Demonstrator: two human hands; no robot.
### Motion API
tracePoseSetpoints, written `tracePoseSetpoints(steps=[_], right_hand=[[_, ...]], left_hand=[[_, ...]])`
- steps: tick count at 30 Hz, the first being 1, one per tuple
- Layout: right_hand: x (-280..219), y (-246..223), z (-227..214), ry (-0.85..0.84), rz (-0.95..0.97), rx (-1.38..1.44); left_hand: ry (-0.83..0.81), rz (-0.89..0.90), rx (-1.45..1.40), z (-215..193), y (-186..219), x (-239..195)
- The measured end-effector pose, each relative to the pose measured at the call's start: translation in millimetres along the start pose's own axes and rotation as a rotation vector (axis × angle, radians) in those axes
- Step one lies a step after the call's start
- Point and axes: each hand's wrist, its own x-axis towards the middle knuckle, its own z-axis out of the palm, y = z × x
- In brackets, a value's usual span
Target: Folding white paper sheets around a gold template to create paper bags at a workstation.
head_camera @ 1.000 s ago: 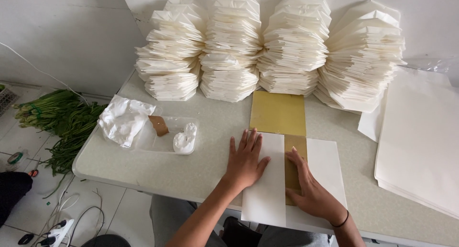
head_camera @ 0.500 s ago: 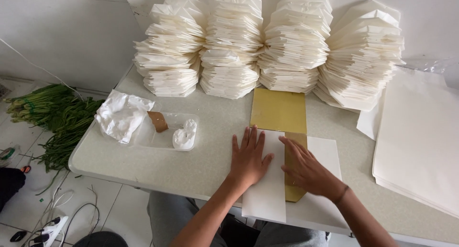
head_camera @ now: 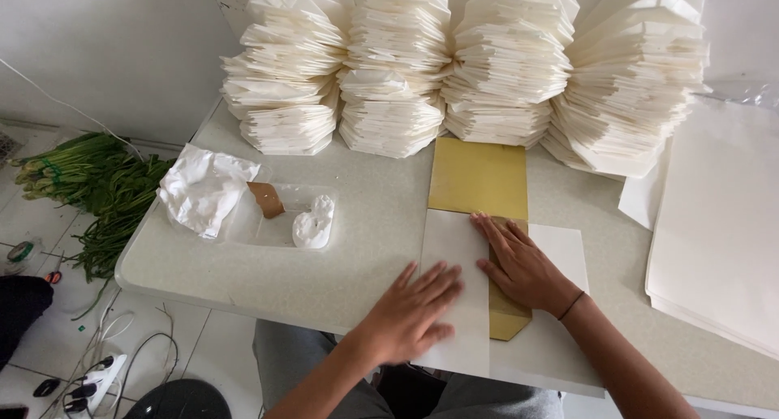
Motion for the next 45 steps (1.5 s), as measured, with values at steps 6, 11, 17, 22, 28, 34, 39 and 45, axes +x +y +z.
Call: tracePoseSetpoints(steps=[6, 11, 17, 22, 28, 34, 39, 45], right_hand=[[-2, 3, 4, 0.017, -0.014, -0.03], [-2, 3, 4, 0.004, 0.0, -0.035], [-3, 6, 9, 0.029, -0.018, -0.064], [-4, 8, 11, -0.089, 0.117, -0.162], [-4, 7, 12, -0.08, 0.117, -0.124], [-3, 7, 9, -0.088, 0.135, -0.123], [-4, 5, 6, -0.083, 0.12, -0.106], [-3, 8, 8, -0.091, 0.117, -0.117]], left_hand=[[0.272, 0.22, 0.086, 45, 4, -52], [-0.024, 0.3, -0.265, 15, 5, -81], [-0.113, 0.109, -0.725, -30, -15, -71], [0.218, 0.001, -0.142, -9, -63, -4], [0.253, -0.048, 0.039, -9, -99, 46], [0.262, -0.089, -0.026, -23, -100, 48], [0.155, -0.12, -0.07, -38, -87, 24], [0.12, -0.049, 0.042, -38, -70, -11]])
